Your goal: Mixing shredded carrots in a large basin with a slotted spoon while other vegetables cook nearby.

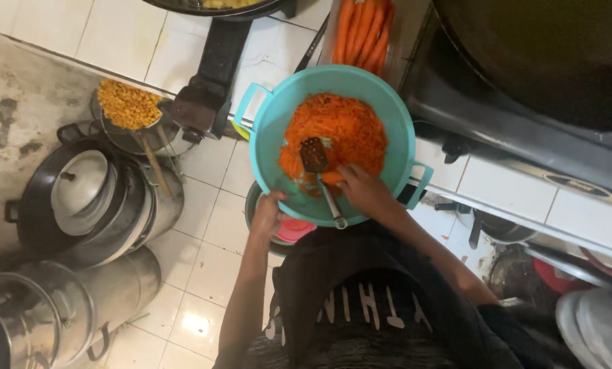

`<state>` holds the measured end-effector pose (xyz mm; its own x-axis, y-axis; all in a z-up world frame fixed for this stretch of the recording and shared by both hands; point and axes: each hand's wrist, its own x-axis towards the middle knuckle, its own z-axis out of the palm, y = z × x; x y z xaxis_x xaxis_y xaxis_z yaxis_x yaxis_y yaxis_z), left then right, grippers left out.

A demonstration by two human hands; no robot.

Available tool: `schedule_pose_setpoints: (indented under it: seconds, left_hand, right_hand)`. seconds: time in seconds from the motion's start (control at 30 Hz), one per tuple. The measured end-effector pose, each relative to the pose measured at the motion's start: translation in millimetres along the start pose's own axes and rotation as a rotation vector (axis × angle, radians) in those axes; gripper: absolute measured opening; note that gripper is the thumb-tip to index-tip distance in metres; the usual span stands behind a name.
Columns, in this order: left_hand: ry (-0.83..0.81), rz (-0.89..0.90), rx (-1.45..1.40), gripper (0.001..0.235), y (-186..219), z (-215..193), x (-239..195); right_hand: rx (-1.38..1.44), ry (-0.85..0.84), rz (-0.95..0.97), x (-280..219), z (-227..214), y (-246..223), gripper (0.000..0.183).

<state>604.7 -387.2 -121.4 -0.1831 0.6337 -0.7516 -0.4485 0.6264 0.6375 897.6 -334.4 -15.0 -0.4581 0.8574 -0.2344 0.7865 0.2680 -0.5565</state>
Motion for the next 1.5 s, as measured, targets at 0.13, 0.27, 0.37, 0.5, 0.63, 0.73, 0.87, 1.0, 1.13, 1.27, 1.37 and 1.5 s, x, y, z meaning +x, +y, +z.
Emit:
schedule_pose_setpoints:
  seconds: [0.13, 0.27, 0.37, 0.5, 0.63, 0.73, 0.87, 1.0, 1.13, 1.27, 1.37, 1.5]
  left_hand:
    - [0.054, 0.0, 0.042, 0.052, 62, 43, -62]
    - [0.174, 0.042, -0.038, 0.06, 43, 54, -77]
    - [0.202, 0.09, -0.015, 0.068, 23, 58, -89]
    - [0.284, 0.122, 0.244, 0.066, 57, 87, -135]
    - [0.294, 0.116, 0.245, 0.058, 55, 86, -132]
    - [0.297, 0.113, 0.203, 0.056, 37, 81, -119]
    - [0.319, 0.149, 0.123, 0.045, 31, 83, -115]
    - [0.333, 0.195, 0.142, 0.041, 36, 85, -122]
    - [0.345, 0.196, 0.173, 0.041, 35, 90, -127]
    - [0.361, 0.185, 0.2, 0.04, 34, 91, -127]
    - [0.365, 0.156, 0.248, 0.043, 48, 96, -142]
    - [0.361, 0.185, 0.26, 0.063, 56, 104, -153]
  right_hand:
    - [-0.021, 0.031, -0.081, 14, 5, 30, 0.044]
    - [0.062, -0.041, -0.206, 25, -26, 19, 0.037]
    - [0.006, -0.069, -0.251, 28, -32, 22, 0.036]
    - [-0.035, -0.027, -0.283, 32, -39, 17, 0.037]
    - [-0.023, -0.066, -0.206, 34, -37, 21, 0.039]
    - [-0.005, -0.075, -0.191, 36, -29, 35, 0.04]
    - [-0.002, -0.08, -0.194, 37, -20, 46, 0.042]
    - [0.012, -0.059, -0.211, 38, -19, 47, 0.04]
    - [-0.001, -0.069, -0.241, 41, -8, 64, 0.041]
    - [0.035, -0.065, -0.236, 40, -14, 56, 0.042]
    - [-0.001, -0.083, -0.184, 38, -20, 46, 0.042]
    - [0.039, -0.125, -0.153, 32, -37, 28, 0.041]
